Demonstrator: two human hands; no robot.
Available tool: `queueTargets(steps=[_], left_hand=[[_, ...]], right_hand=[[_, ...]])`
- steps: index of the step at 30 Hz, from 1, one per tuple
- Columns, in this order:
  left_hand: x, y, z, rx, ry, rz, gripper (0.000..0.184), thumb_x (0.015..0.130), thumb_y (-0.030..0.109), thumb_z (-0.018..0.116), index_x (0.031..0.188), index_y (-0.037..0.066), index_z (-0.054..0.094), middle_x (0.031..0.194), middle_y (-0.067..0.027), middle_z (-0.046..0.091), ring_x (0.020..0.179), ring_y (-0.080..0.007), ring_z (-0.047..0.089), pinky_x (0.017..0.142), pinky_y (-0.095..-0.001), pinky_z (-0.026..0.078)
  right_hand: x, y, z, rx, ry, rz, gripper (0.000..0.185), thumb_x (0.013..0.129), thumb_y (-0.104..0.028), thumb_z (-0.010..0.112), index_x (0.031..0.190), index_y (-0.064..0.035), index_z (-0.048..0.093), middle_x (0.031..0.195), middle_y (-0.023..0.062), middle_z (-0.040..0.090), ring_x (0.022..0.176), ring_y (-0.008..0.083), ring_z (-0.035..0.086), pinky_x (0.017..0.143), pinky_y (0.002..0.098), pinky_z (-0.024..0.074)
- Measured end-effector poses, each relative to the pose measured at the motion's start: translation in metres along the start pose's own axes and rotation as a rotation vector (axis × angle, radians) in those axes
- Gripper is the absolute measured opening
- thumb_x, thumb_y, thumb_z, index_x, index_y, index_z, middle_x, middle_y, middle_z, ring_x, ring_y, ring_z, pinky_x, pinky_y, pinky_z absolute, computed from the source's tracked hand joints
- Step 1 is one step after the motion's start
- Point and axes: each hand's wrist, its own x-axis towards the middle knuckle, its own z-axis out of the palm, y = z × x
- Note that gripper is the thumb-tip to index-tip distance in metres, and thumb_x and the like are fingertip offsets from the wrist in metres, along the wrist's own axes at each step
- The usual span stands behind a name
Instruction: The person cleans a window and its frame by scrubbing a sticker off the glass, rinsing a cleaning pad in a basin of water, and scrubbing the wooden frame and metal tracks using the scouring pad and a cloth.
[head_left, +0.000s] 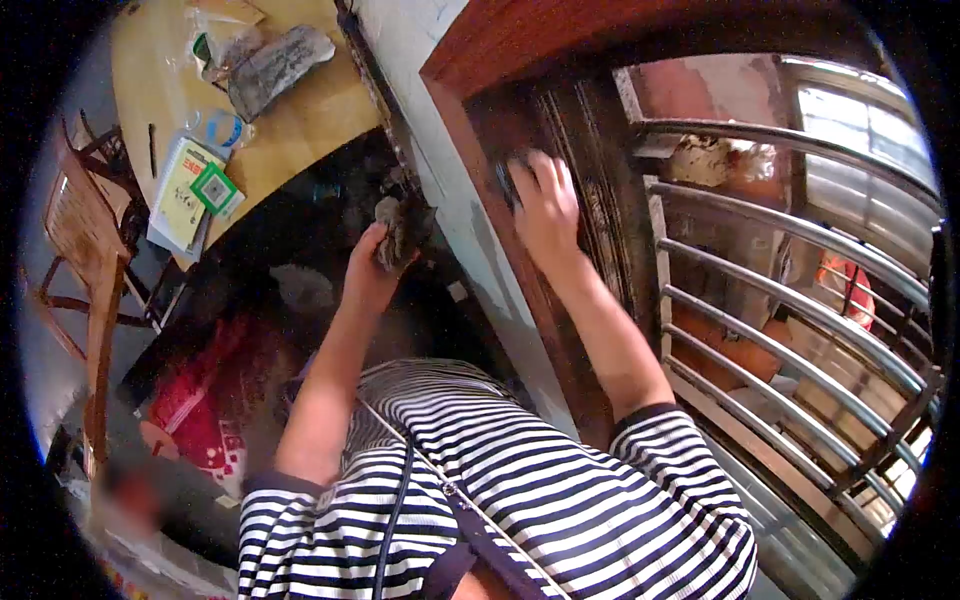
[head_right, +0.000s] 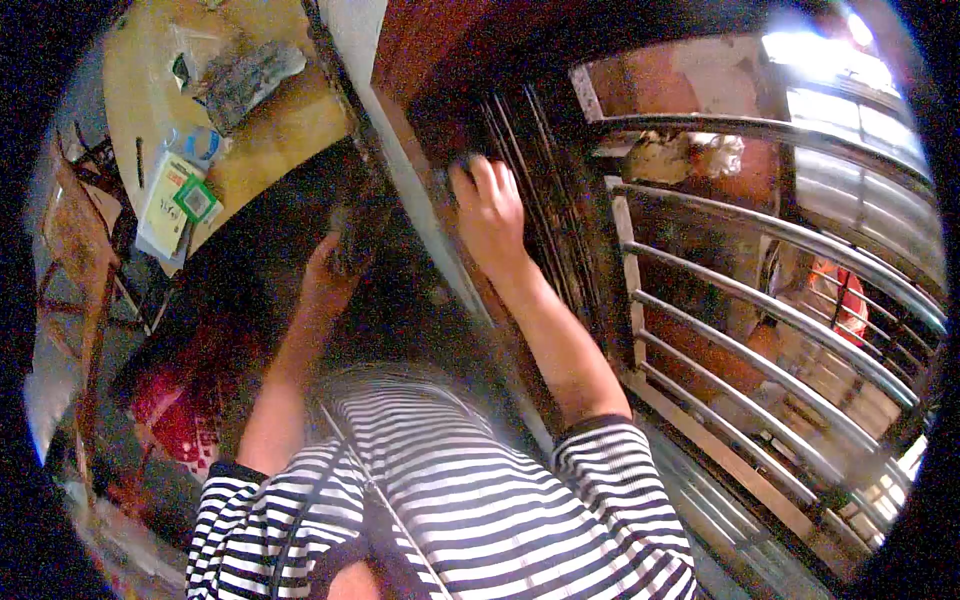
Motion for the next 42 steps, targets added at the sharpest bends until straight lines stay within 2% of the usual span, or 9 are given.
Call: queueTargets(steps=[4,7,12,18,22,26,27,39,42], left_hand=[[-0.014,0.001,0.015,-0.017,0.033,0.017,0.032,0.089,0.024,0.052,0.118,0.009,0.053,0.117,-0.0059,0.058,0.108,-0.0215,0.055,0.088,-0.0414,0.047],[-0.015,-0.010,0.009,-0.002,-0.054,0.020,0.032,0.089,0.025,0.054,0.117,0.009,0.054,0.114,-0.0060,0.060,0.104,-0.0217,0.057,0.087,-0.0406,0.047],[-0.026,-0.018,0.018,0.021,-0.064,0.048,0.030,0.089,0.026,0.054,0.114,0.009,0.055,0.110,-0.0047,0.061,0.101,-0.0203,0.059,0.085,-0.0393,0.048],[-0.026,-0.026,0.016,0.146,-0.052,0.175,0.025,0.090,0.023,0.054,0.110,0.009,0.055,0.109,-0.0051,0.062,0.100,-0.0200,0.060,0.082,-0.0390,0.050],[-0.025,-0.019,0.022,-0.002,0.010,0.062,0.023,0.089,0.022,0.054,0.108,0.009,0.055,0.109,-0.0052,0.062,0.099,-0.0202,0.060,0.080,-0.0400,0.050],[-0.016,-0.027,0.011,0.130,-0.043,0.243,0.025,0.089,0.023,0.054,0.110,0.009,0.055,0.110,-0.0054,0.061,0.099,-0.0203,0.060,0.081,-0.0396,0.050],[-0.015,-0.026,0.011,0.052,-0.009,0.166,0.025,0.089,0.023,0.055,0.110,0.009,0.055,0.110,-0.0052,0.061,0.099,-0.0203,0.061,0.081,-0.0396,0.050],[-0.018,-0.013,0.021,0.023,-0.042,0.098,0.025,0.090,0.024,0.054,0.111,0.010,0.056,0.103,-0.0046,0.062,0.097,-0.0200,0.060,0.081,-0.0398,0.050],[-0.018,-0.015,0.026,-0.013,-0.041,0.045,0.022,0.091,0.021,0.052,0.109,0.010,0.056,0.100,-0.0046,0.062,0.095,-0.0197,0.059,0.081,-0.0398,0.050]], right_hand=[[0.000,0.005,-0.002,0.015,-0.020,-0.003,0.037,0.064,0.005,0.059,0.101,-0.0008,0.062,0.101,0.0169,0.052,0.095,0.0349,0.053,0.082,0.0416,0.0466],[0.080,0.004,0.024,-0.137,-0.061,0.046,0.028,0.070,-0.001,0.056,0.097,-0.0045,0.063,0.101,0.0152,0.055,0.091,0.0329,0.054,0.080,0.0418,0.0468],[-0.002,0.002,-0.003,-0.120,-0.006,-0.055,0.021,0.074,-0.009,0.056,0.094,-0.0032,0.060,0.094,0.0100,0.050,0.086,0.0281,0.053,0.072,0.0376,0.0476],[0.075,-0.003,0.023,-0.140,-0.077,-0.155,0.021,0.071,-0.012,0.058,0.091,-0.0049,0.059,0.093,0.0134,0.055,0.091,0.0294,0.054,0.077,0.0409,0.0477],[0.049,-0.009,-0.001,-0.084,-0.094,-0.131,0.021,0.070,-0.011,0.060,0.090,-0.0041,0.059,0.094,0.0140,0.054,0.088,0.0291,0.055,0.076,0.0391,0.0486],[0.017,-0.007,-0.010,-0.124,-0.107,-0.214,0.017,0.071,-0.011,0.059,0.085,-0.0033,0.057,0.090,0.0168,0.051,0.087,0.0278,0.054,0.072,0.0396,0.0491],[0.035,-0.006,-0.001,-0.127,-0.072,-0.244,0.028,0.069,-0.006,0.057,0.097,-0.0022,0.058,0.096,0.0157,0.052,0.085,0.0292,0.055,0.071,0.0375,0.0493],[0.069,-0.008,0.014,-0.137,-0.124,-0.253,0.032,0.070,-0.009,0.058,0.101,-0.0031,0.056,0.099,0.0127,0.053,0.088,0.0298,0.054,0.073,0.0371,0.0471],[0.077,-0.001,0.017,-0.140,-0.224,-0.174,0.029,0.076,-0.014,0.053,0.104,-0.0083,0.057,0.098,0.0098,0.056,0.089,0.0293,0.054,0.076,0.0408,0.0455]])
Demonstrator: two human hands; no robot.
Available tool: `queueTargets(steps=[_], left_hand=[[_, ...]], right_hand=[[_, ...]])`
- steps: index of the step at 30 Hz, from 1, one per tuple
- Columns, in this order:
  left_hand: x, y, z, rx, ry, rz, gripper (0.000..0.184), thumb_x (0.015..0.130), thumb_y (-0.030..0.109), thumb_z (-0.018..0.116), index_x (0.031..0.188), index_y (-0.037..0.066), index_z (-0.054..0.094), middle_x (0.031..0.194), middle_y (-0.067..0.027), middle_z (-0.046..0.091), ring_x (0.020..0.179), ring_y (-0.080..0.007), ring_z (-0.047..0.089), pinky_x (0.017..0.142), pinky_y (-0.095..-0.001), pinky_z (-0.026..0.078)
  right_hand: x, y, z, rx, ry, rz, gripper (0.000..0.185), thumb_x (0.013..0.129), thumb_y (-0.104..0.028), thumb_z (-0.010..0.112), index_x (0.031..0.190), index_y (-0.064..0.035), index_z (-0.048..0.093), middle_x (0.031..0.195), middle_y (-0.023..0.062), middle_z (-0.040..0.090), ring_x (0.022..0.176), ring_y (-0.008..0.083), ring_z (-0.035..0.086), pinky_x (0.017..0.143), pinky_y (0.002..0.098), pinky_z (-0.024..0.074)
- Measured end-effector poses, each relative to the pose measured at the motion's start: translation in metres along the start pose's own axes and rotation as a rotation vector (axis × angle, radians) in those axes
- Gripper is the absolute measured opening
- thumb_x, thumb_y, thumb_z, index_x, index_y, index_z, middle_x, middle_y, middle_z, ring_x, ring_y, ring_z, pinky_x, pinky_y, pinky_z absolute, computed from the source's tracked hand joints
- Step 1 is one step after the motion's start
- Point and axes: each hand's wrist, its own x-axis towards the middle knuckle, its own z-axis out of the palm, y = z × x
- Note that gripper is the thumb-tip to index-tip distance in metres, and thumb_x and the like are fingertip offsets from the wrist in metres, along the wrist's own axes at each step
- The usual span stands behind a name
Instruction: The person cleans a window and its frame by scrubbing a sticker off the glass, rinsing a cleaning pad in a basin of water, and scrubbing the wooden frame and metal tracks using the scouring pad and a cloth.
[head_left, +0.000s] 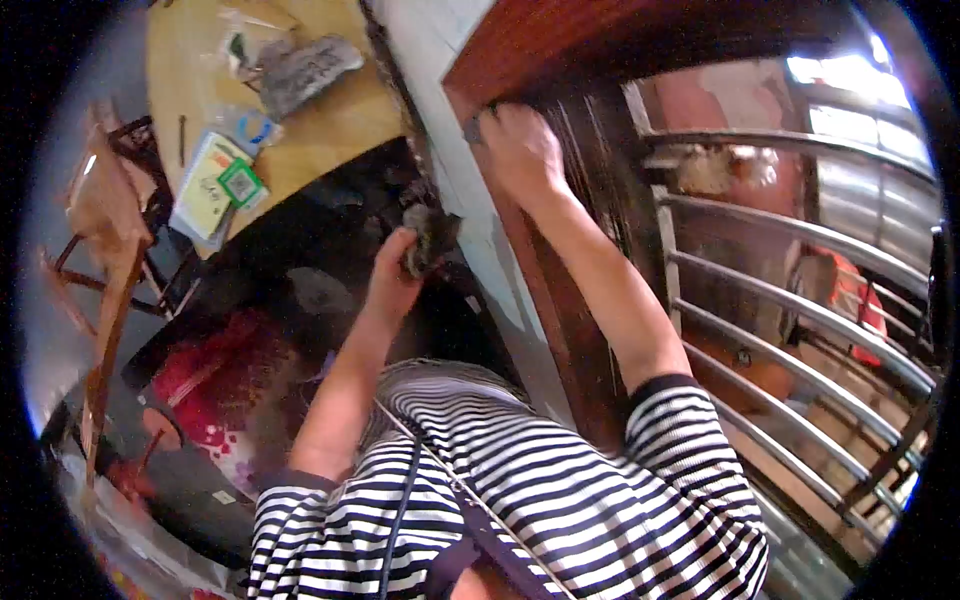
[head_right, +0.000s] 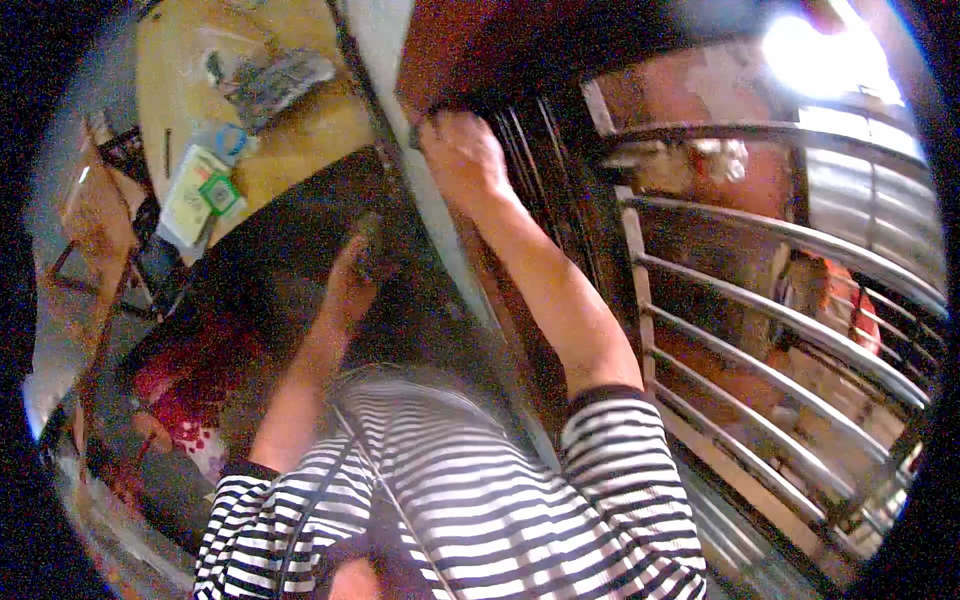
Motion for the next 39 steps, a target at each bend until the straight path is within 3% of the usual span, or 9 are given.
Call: queueTargets(steps=[4,7,8,15,16,22,33,35,39], left_hand=[[0.031,-0.012,-0.047,0.194,-0.092,0.157,0.020,0.090,0.020,0.051,0.106,0.009,0.058,0.100,-0.0052,0.061,0.095,-0.0195,0.057,0.081,-0.0400,0.050],[0.001,0.013,-0.003,-0.014,-0.048,0.027,0.019,0.088,0.018,0.053,0.104,0.008,0.058,0.100,-0.0062,0.062,0.091,-0.0209,0.058,0.078,-0.0398,0.051],[-0.001,0.015,-0.007,0.087,-0.093,0.075,0.033,0.087,0.029,0.055,0.114,0.009,0.058,0.106,-0.0053,0.063,0.097,-0.0212,0.060,0.085,-0.0399,0.049],[-0.030,0.019,0.000,0.088,-0.074,0.129,0.023,0.088,0.024,0.054,0.106,0.010,0.059,0.096,-0.0049,0.063,0.091,-0.0192,0.060,0.081,-0.0375,0.050],[-0.026,0.016,-0.006,-0.015,-0.083,0.094,0.016,0.085,0.020,0.057,0.099,0.011,0.058,0.096,-0.0043,0.062,0.088,-0.0211,0.061,0.078,-0.0443,0.052],[-0.065,-0.002,0.033,0.109,0.010,0.053,0.023,0.084,0.020,0.058,0.105,0.010,0.059,0.103,-0.0060,0.063,0.093,-0.0230,0.061,0.081,-0.0443,0.052],[-0.084,-0.055,0.033,0.341,-0.028,-0.157,0.030,0.087,0.021,0.058,0.114,0.008,0.055,0.112,-0.0084,0.060,0.103,-0.0239,0.059,0.082,-0.0434,0.054],[-0.076,-0.051,0.036,0.352,-0.061,-0.183,0.031,0.086,0.020,0.058,0.114,0.008,0.055,0.112,-0.0088,0.060,0.104,-0.0245,0.059,0.082,-0.0440,0.054],[-0.062,-0.027,0.045,0.388,-0.075,-0.172,0.031,0.087,0.022,0.057,0.114,0.007,0.056,0.112,-0.0097,0.060,0.103,-0.0251,0.059,0.083,-0.0446,0.054]], right_hand=[[-0.012,0.011,-0.004,-0.289,0.096,0.011,0.033,0.080,-0.015,0.051,0.112,-0.0107,0.058,0.105,0.0074,0.057,0.100,0.0278,0.051,0.085,0.0450,0.0398],[-0.014,0.014,0.005,-0.280,0.031,0.128,0.029,0.081,-0.014,0.051,0.108,-0.0099,0.060,0.109,0.0088,0.057,0.107,0.0281,0.049,0.089,0.0440,0.0388],[-0.013,0.012,0.002,-0.279,0.022,0.163,0.027,0.081,-0.014,0.051,0.106,-0.0089,0.060,0.109,0.0096,0.057,0.107,0.0284,0.049,0.089,0.0432,0.0392],[-0.088,-0.008,-0.010,-0.143,0.097,0.282,0.020,0.081,-0.008,0.051,0.098,-0.0008,0.058,0.102,0.0134,0.057,0.098,0.0298,0.053,0.084,0.0398,0.0438],[-0.104,-0.011,-0.010,-0.166,0.079,0.303,0.020,0.080,-0.007,0.051,0.098,-0.0005,0.059,0.101,0.0136,0.057,0.097,0.0298,0.053,0.083,0.0398,0.0440],[-0.244,-0.044,-0.032,-0.118,0.166,0.382,0.028,0.079,-0.006,0.052,0.106,-0.0005,0.056,0.105,0.0146,0.056,0.096,0.0309,0.053,0.085,0.0421,0.0439],[-0.476,-0.127,-0.049,-0.061,0.208,0.834,0.042,0.077,-0.003,0.057,0.118,-0.0091,0.056,0.119,0.0116,0.051,0.105,0.0318,0.049,0.090,0.0427,0.0393],[-0.527,-0.142,-0.041,-0.190,0.011,1.030,0.044,0.077,-0.009,0.061,0.120,-0.0083,0.056,0.120,0.0138,0.051,0.104,0.0352,0.049,0.091,0.0456,0.0377],[-0.511,-0.160,-0.044,-0.191,0.091,1.352,0.043,0.078,-0.014,0.065,0.118,-0.0057,0.056,0.121,0.0158,0.050,0.107,0.0366,0.046,0.093,0.0470,0.0357]])
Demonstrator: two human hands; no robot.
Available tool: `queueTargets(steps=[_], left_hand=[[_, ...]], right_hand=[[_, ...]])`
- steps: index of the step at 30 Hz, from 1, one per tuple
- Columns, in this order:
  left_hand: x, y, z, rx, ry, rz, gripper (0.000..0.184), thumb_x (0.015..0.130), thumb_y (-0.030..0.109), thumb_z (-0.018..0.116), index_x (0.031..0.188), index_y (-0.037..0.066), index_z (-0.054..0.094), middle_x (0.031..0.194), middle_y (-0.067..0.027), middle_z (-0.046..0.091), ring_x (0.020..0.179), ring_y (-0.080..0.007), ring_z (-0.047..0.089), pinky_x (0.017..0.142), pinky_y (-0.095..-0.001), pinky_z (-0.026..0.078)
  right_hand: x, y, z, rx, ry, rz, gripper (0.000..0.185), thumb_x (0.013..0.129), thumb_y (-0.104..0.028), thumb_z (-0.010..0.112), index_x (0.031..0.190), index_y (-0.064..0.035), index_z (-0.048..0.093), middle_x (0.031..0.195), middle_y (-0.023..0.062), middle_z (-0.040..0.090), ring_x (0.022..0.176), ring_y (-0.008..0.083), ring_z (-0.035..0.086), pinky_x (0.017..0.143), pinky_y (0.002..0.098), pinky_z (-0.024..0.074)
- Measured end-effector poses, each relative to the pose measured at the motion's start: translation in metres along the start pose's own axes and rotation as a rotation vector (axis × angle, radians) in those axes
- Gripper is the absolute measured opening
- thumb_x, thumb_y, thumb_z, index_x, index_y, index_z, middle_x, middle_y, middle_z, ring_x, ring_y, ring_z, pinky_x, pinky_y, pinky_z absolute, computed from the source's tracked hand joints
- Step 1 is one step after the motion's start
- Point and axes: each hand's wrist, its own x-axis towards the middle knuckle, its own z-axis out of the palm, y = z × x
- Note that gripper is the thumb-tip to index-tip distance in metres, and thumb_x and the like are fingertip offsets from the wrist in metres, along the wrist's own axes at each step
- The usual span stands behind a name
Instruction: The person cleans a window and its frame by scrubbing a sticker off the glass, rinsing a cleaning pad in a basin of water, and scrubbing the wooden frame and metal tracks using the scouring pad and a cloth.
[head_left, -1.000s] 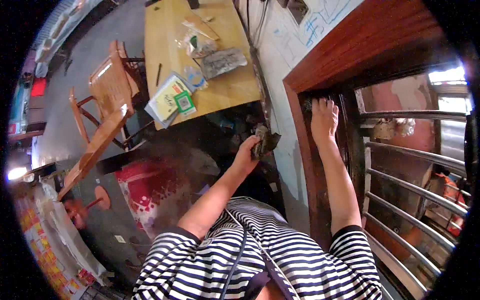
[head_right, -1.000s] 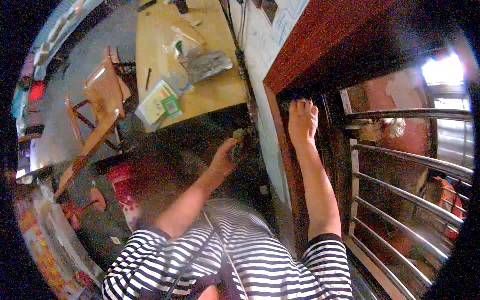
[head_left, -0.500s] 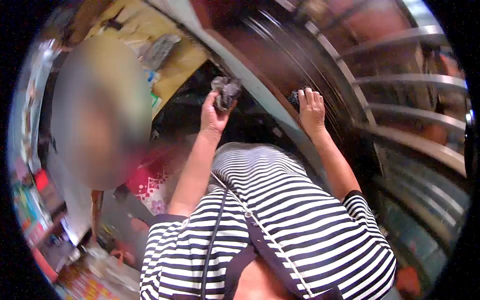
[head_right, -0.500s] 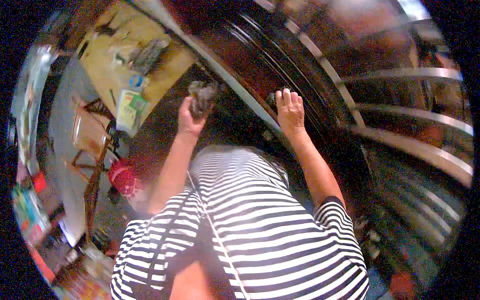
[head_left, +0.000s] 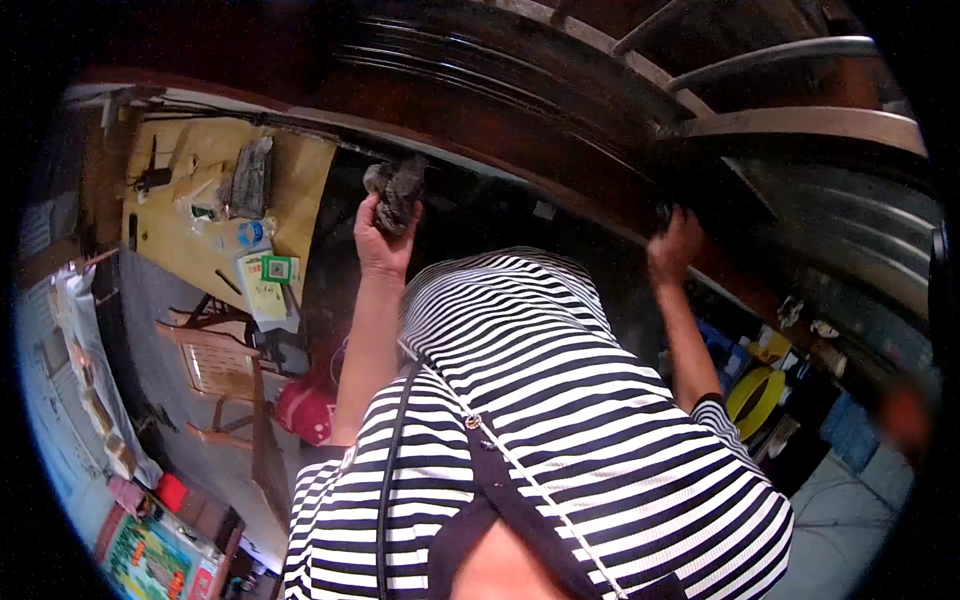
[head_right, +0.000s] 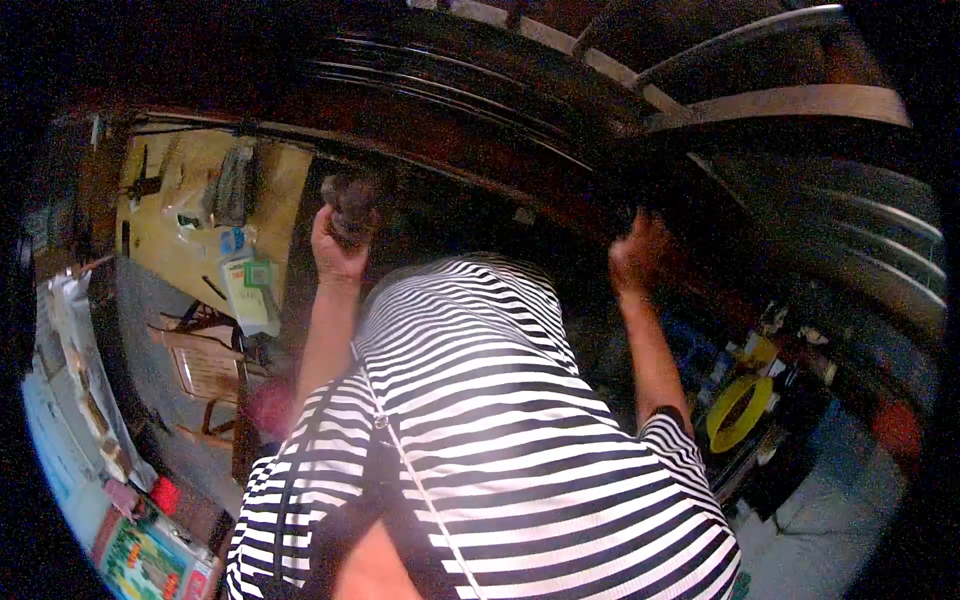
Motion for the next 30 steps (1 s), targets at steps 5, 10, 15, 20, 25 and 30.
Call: queueTargets(steps=[5,10,15,20,25,30], left_hand=[[0.025,0.050,0.003,0.140,-0.057,-0.004,0.034,0.087,0.026,0.057,0.119,0.015,0.056,0.119,-0.0018,0.057,0.111,-0.0212,0.052,0.091,-0.0431,0.046],[0.066,0.107,0.008,0.493,-0.206,0.067,0.042,0.084,0.032,0.061,0.121,0.013,0.054,0.117,-0.0022,0.055,0.110,-0.0164,0.050,0.087,-0.0373,0.047],[0.110,0.144,0.067,1.193,-0.485,0.580,0.036,0.087,0.028,0.060,0.118,0.009,0.057,0.107,-0.0033,0.060,0.097,-0.0180,0.059,0.083,-0.0310,0.047],[0.150,0.145,0.081,1.552,-0.413,0.815,0.032,0.084,0.019,0.065,0.114,0.008,0.059,0.107,-0.0073,0.060,0.098,-0.0214,0.059,0.083,-0.0341,0.048],[0.175,0.143,0.063,1.797,-0.734,1.422,0.028,0.086,0.026,0.062,0.108,0.008,0.058,0.093,-0.0060,0.060,0.083,-0.0189,0.057,0.074,-0.0332,0.047],[0.185,0.147,0.073,1.615,-0.767,0.900,0.041,0.083,0.035,0.068,0.112,0.008,0.056,0.100,-0.0099,0.058,0.091,-0.0214,0.057,0.080,-0.0350,0.047]], right_hand=[[0.055,-0.163,0.006,0.242,0.075,-0.024,0.031,0.082,-0.014,0.063,0.111,-0.0037,0.058,0.115,0.0147,0.049,0.102,0.0334,0.045,0.087,0.0452,0.0366],[0.103,-0.291,0.050,0.233,0.238,-0.252,0.025,0.082,-0.009,0.056,0.107,-0.0065,0.058,0.105,0.0116,0.049,0.092,0.0278,0.048,0.076,0.0420,0.0378],[0.153,-0.433,0.055,0.518,0.285,-0.280,0.039,0.075,-0.008,0.058,0.114,-0.0052,0.050,0.107,0.0121,0.051,0.094,0.0285,0.050,0.080,0.0418,0.0412],[0.108,-0.363,0.042,0.297,0.182,-0.175,0.031,0.077,-0.008,0.057,0.107,-0.0114,0.050,0.106,0.0104,0.050,0.095,0.0276,0.051,0.081,0.0439,0.0406],[0.005,-0.190,0.025,0.017,0.163,0.205,0.023,0.081,-0.006,0.054,0.104,-0.0086,0.056,0.096,0.0138,0.059,0.087,0.0340,0.057,0.074,0.0432,0.0465],[-0.040,-0.141,0.034,0.374,0.290,0.817,0.026,0.092,-0.020,0.052,0.112,-0.0036,0.054,0.106,0.0151,0.060,0.091,0.0292,0.060,0.078,0.0389,0.0481]])
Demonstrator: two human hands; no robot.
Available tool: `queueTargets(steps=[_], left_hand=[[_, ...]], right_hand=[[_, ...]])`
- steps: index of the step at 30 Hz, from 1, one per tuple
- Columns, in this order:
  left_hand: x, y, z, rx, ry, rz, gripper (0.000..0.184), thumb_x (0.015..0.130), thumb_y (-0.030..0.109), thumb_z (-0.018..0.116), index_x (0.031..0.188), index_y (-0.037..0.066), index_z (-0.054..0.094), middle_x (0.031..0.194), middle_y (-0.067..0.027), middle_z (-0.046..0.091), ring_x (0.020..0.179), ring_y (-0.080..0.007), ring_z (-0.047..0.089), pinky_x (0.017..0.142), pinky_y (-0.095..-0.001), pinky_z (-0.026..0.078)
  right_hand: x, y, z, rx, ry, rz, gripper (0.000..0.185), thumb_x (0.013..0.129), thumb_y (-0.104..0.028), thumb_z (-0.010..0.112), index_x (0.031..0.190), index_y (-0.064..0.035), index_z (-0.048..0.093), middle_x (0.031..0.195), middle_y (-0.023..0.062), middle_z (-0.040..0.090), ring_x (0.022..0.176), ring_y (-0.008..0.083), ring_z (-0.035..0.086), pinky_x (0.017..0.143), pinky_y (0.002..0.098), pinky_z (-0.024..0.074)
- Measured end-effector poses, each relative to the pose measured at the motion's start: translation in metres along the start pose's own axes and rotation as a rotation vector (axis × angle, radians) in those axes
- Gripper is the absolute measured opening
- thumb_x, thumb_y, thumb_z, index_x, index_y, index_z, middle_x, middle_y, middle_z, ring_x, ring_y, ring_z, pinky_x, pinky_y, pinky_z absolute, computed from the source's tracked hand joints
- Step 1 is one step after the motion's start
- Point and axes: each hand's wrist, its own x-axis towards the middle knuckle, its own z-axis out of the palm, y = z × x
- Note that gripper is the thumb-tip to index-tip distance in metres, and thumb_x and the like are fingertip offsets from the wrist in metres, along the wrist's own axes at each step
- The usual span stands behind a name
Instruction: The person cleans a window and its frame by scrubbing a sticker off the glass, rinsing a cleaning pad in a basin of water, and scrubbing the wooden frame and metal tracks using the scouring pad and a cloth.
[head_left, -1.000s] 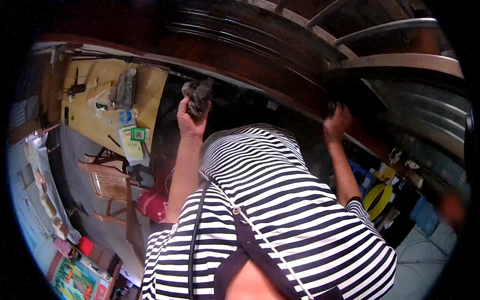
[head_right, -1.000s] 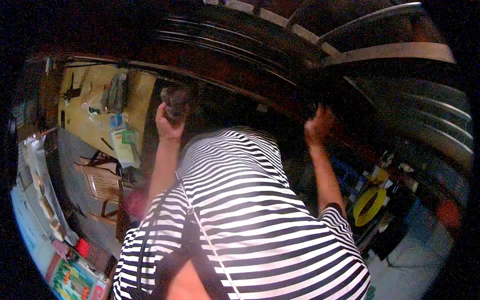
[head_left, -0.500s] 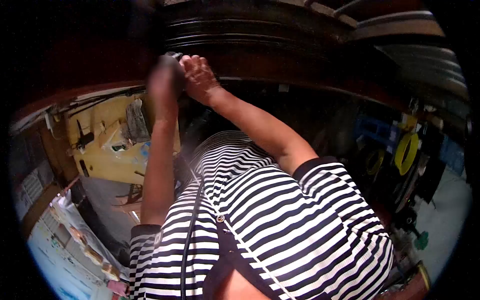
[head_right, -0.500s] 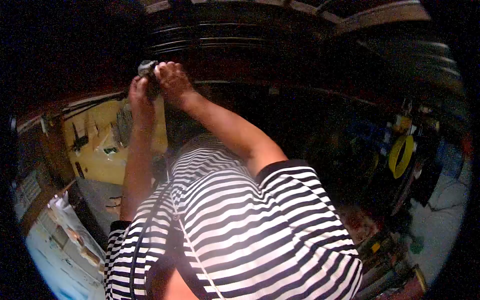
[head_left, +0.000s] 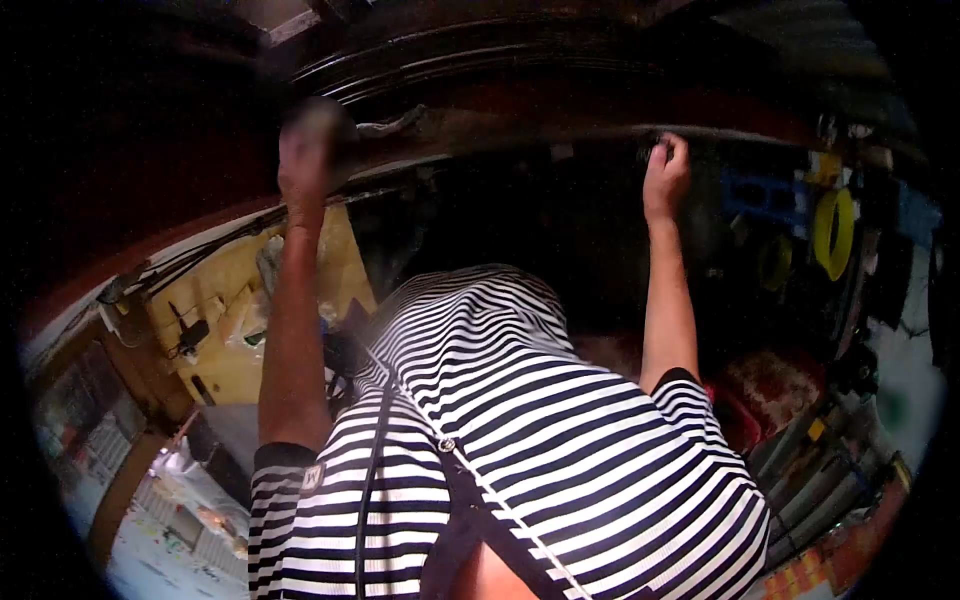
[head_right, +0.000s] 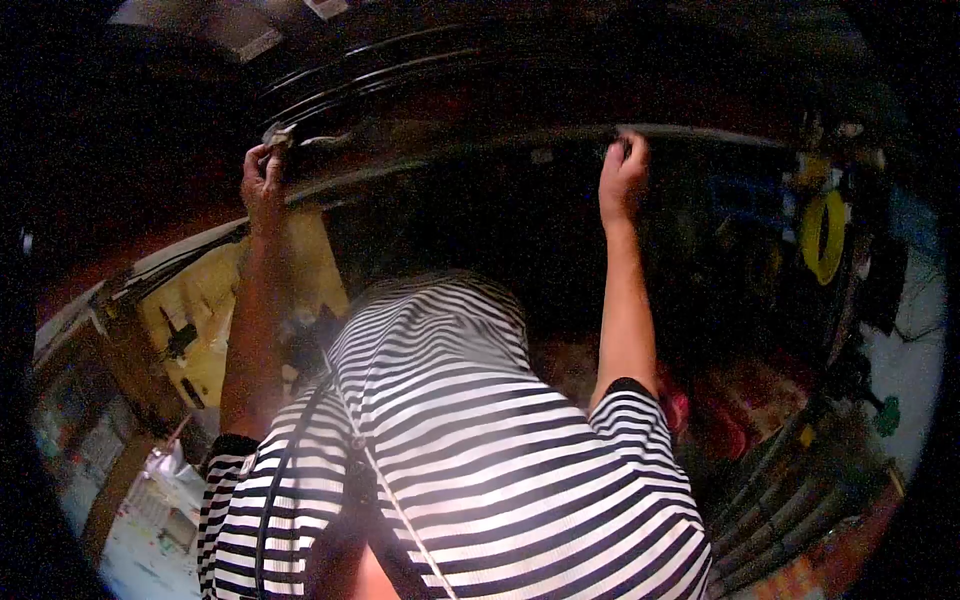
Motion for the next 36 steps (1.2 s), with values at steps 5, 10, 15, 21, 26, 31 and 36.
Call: queueTargets(steps=[5,10,15,21,26,31,36], left_hand=[[-0.009,0.110,0.030,0.444,-0.199,-0.040,0.068,0.070,0.048,0.078,0.121,0.013,0.051,0.127,-0.0144,0.043,0.119,-0.0288,0.041,0.097,-0.0385,0.037],[-0.003,0.086,0.060,0.680,-0.237,0.237,0.049,0.071,0.030,0.077,0.112,0.012,0.057,0.119,-0.0133,0.051,0.111,-0.0344,0.045,0.090,-0.0407,0.043],[0.007,0.059,-0.001,0.462,0.187,-0.017,0.023,0.082,0.021,0.064,0.084,0.000,0.055,0.083,-0.0158,0.055,0.079,-0.0337,0.055,0.073,-0.0410,0.045],[0.004,0.043,-0.005,0.900,-0.084,0.112,0.033,0.076,0.014,0.067,0.105,0.006,0.052,0.104,-0.0164,0.050,0.096,-0.0361,0.052,0.082,-0.0439,0.046],[0.001,0.022,-0.003,0.910,-0.062,0.222,0.036,0.075,0.010,0.067,0.107,0.009,0.052,0.104,-0.0157,0.049,0.098,-0.0370,0.049,0.082,-0.0455,0.046],[0.000,0.020,-0.001,0.953,-0.064,0.274,0.041,0.074,0.007,0.067,0.110,0.008,0.048,0.106,-0.0160,0.047,0.098,-0.0376,0.048,0.081,-0.0460,0.046],[0.005,0.034,-0.001,0.931,-0.124,0.163,0.043,0.074,0.007,0.067,0.112,0.007,0.046,0.108,-0.0166,0.045,0.099,-0.0377,0.047,0.081,-0.0465,0.046]], right_hand=[[0.016,-0.086,0.006,0.168,0.194,-0.164,0.037,0.091,-0.030,0.058,0.118,-0.0053,0.050,0.109,0.0133,0.054,0.095,0.0270,0.055,0.081,0.0374,0.0462],[0.015,-0.090,0.041,-0.240,0.176,-0.298,0.029,0.087,-0.024,0.061,0.106,-0.0047,0.052,0.100,0.0148,0.051,0.093,0.0307,0.052,0.081,0.0418,0.0453],[-0.032,-0.160,0.116,-0.043,0.037,-0.525,0.009,0.083,-0.015,0.059,0.087,-0.0078,0.055,0.085,0.0099,0.053,0.082,0.0241,0.051,0.076,0.0387,0.0435],[-0.043,-0.197,0.117,-0.129,0.124,-0.682,0.004,0.078,-0.014,0.057,0.080,-0.0107,0.056,0.075,0.0064,0.053,0.077,0.0235,0.054,0.070,0.0399,0.0454],[0.046,-0.068,0.022,-0.376,0.234,-0.229,0.014,0.086,-0.020,0.056,0.090,-0.0078,0.052,0.084,0.0124,0.053,0.075,0.0291,0.055,0.062,0.0416,0.0473],[-0.023,-0.203,0.100,0.136,-0.001,-0.418,0.017,0.080,-0.018,0.053,0.065,-0.0096,0.054,0.062,0.0104,0.052,0.065,0.0244,0.055,0.059,0.0384,0.0455],[-0.041,-0.196,0.092,-0.366,-0.063,-0.588,0.010,0.080,-0.018,0.055,0.086,-0.0109,0.056,0.085,0.0102,0.055,0.079,0.0256,0.056,0.068,0.0412,0.0451]])
